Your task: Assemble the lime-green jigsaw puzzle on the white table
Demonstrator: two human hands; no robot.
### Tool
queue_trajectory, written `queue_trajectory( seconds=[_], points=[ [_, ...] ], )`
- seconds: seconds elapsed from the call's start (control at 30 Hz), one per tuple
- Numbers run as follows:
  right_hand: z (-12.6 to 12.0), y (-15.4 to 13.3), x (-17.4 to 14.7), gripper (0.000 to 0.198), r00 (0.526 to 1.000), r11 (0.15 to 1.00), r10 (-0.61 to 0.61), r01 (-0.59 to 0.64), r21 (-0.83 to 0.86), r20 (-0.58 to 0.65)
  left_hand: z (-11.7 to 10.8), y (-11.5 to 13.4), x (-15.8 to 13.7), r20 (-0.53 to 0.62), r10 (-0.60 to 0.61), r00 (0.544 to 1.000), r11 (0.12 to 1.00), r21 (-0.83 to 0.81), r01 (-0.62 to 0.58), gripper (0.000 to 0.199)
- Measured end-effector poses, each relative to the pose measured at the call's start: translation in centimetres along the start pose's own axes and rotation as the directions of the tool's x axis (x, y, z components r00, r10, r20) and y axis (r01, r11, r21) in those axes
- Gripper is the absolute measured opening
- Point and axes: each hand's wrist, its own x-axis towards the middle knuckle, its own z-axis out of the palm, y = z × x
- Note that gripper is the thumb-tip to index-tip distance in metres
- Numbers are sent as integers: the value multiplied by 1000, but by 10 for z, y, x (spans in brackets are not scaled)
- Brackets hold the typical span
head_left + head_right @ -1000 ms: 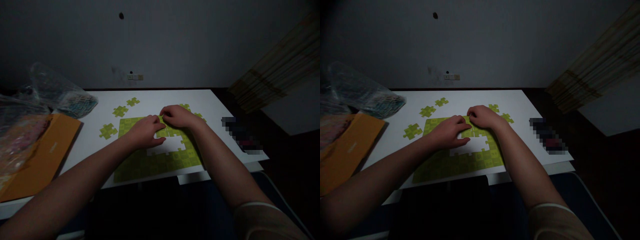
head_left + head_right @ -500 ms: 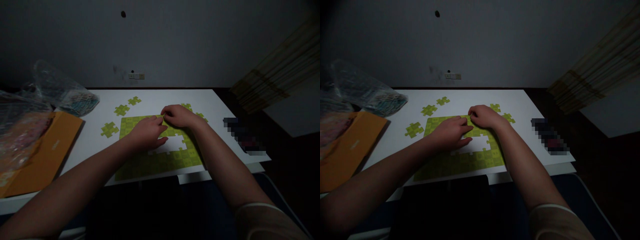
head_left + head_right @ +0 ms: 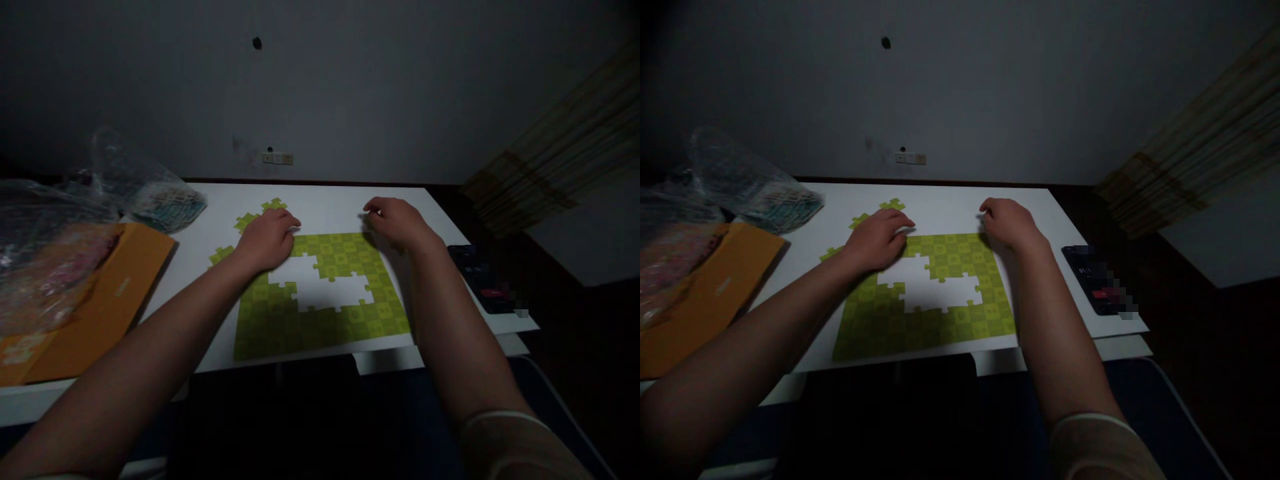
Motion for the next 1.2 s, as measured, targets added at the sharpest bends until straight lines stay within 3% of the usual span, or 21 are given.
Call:
queue_trajectory(
  seconds=[0.17, 0.27, 0.37, 0.53, 0.67, 0.8, 0.9, 0.97, 1.1, 1.2],
  points=[
    [-11, 27, -9, 56, 972, 993, 72, -90, 72, 224, 17, -17, 2, 41, 29, 999, 1000, -7, -29, 44],
    [-13, 26, -14, 70, 964, 988, 85, -115, 105, 253, 20, -17, 1, 52, 39, 998, 999, 15, -40, 48],
    [-9, 22, -12, 63, 977, 989, 73, -97, 108, 201, 20, -16, 1, 60, 39, 997, 999, 27, -40, 49],
    [11, 29, 1, 57, 988, 983, -77, 53, 176, 135, 20, -15, 0, 62, 46, 997, 999, 17, -47, 49],
    [24, 43, 8, 48, 992, 982, -65, 44, 184, 107, 19, -13, -1, 62, 58, 996, 998, 28, -60, 48],
    [23, 45, 10, 57, 997, 971, -58, 69, 227, -55, 20, -11, -3, 63, 65, 996, 997, 33, -67, 49],
    [17, 28, 9, 45, 985, 928, -44, 102, 358, -167, 22, -9, -4, 80, 70, 994, 997, 21, -72, 53],
    [16, 7, 6, 35, 985, 836, -34, 119, 535, -167, 22, -9, -3, 85, 87, 993, 996, 3, -87, 52],
    [26, -41, -2, 43, 993, 603, -105, 19, 798, 56, 19, -6, -1, 49, 107, 993, 993, -47, -104, 42],
    [38, -66, -8, 41, 961, 583, -189, -54, 810, 200, 13, -1, 0, -10, 102, 995, 989, -104, -102, 37]
  ],
)
